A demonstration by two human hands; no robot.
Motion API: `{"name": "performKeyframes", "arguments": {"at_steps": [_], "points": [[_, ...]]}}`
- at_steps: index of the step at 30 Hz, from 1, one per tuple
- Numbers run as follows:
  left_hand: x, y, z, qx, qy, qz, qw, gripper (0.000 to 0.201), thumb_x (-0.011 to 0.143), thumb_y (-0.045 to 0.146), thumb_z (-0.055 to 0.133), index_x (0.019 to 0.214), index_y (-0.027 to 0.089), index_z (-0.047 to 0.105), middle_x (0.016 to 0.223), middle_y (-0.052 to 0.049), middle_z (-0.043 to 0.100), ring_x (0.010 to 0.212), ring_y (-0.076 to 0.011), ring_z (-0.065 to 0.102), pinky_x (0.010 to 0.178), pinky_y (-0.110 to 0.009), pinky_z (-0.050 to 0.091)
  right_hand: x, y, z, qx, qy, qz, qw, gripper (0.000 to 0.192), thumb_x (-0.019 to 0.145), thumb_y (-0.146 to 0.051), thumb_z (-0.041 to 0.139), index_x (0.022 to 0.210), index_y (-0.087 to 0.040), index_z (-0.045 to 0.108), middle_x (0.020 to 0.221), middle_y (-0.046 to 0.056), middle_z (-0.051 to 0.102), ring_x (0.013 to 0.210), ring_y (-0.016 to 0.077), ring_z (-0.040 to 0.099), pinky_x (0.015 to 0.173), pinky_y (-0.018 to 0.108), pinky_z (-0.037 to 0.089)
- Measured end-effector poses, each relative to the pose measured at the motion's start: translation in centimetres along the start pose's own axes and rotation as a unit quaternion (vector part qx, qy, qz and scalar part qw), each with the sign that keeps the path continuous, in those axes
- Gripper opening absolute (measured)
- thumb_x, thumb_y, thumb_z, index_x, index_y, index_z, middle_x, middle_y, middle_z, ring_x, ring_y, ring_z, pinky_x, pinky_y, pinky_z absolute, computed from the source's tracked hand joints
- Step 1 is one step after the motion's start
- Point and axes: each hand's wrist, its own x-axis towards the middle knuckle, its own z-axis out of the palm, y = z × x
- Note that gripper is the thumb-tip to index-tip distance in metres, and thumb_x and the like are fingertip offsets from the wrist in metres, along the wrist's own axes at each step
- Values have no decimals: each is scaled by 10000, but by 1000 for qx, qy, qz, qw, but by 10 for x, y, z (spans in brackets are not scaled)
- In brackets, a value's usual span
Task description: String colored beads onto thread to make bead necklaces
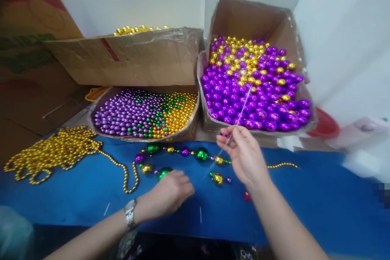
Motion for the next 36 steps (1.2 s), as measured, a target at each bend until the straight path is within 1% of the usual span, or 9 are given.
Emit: {"name": "performKeyframes", "arguments": {"at_steps": [6, 11, 16, 20, 25, 29, 31, 32, 36], "points": [[2, 0, 24, 108, -50, 39, 992, 77, 733, 120, 576, 750, 181, 532, 722, -50, 588, 743, -217, 507, 730, -379, 393, 12, -42, -12, -57, 16, -70, 996, 127, 842, -349, 600, 886, -230, 589, 845, -11, 588, 656, 92, 580, 612, 244, 549], [7, 7, 27, 131, -17, 35, 991, 46, 766, 122, 554, 756, 165, 540, 753, -70, 585, 742, -226, 515, 696, -394, 412, 3, -59, -7, -175, 6, -121, 977, 123, 879, -342, 553, 896, -230, 600, 801, 2, 600, 512, 65, 467, 403, 151, 355], [-7, 29, -1, 61, 133, 59, 987, 137, 884, 241, 476, 936, 176, 585, 875, -72, 619, 787, -198, 531, 681, -342, 450, -36, -19, 3, -493, -162, -101, 849, 188, 928, -341, 461, 889, -227, 605, 786, 17, 620, 674, 143, 571, 586, 243, 442], [-12, 35, -10, 91, 271, 60, 956, 281, 855, 145, 502, 1131, 135, 552, 1100, -111, 618, 1088, -257, 497, 963, -443, 397, -67, 28, 4, -578, -259, -111, 765, 228, 951, -253, 374, 864, -218, 582, 809, 31, 617, 728, 169, 587, 664, 277, 436], [-9, 27, 3, 149, 196, 35, 969, 264, 869, 92, 420, 1092, 99, 562, 879, -99, 637, 884, -228, 578, 941, -527, 399, -86, 50, 1, -581, -283, -98, 757, 241, 952, -226, 364, 849, -220, 582, 772, 26, 616, 718, 157, 604, 673, 253, 437], [-18, 25, 4, -51, 99, -42, 993, 210, 897, 132, 393, 988, 158, 581, 794, -61, 613, 728, -175, 563, 700, -329, 487, -85, 46, -6, -547, -258, -102, 790, 189, 957, -278, 406, 958, -244, 592, 881, 20, 644, 786, 158, 617, 694, 257, 441], [-22, 25, 1, -262, 89, -124, 953, 209, 925, 221, 382, 935, 170, 585, 805, -55, 616, 731, -159, 573, 674, -284, 475, -83, 44, -8, -526, -230, -126, 809, 180, 958, -278, 414, 1005, -244, 584, 926, 22, 649, 822, 160, 614, 713, 264, 439], [-24, 25, 1, -386, 84, -163, 904, 221, 929, 275, 388, 912, 166, 580, 819, -54, 619, 711, -148, 578, 643, -263, 472, -83, 44, -8, -516, -224, -141, 815, 179, 960, -263, 412, 1008, -240, 583, 925, 22, 649, 822, 158, 610, 715, 266, 437], [-23, 23, 2, -763, 63, -220, 604, 226, 891, 343, 467, 816, 139, 530, 1069, -107, 601, 575, -89, 574, 442, -176, 383, -89, 47, 2, -491, -287, -197, 799, 173, 954, -212, 414, 928, -217, 584, 825, 11, 632, 739, 143, 575, 674, 268, 415]]}}
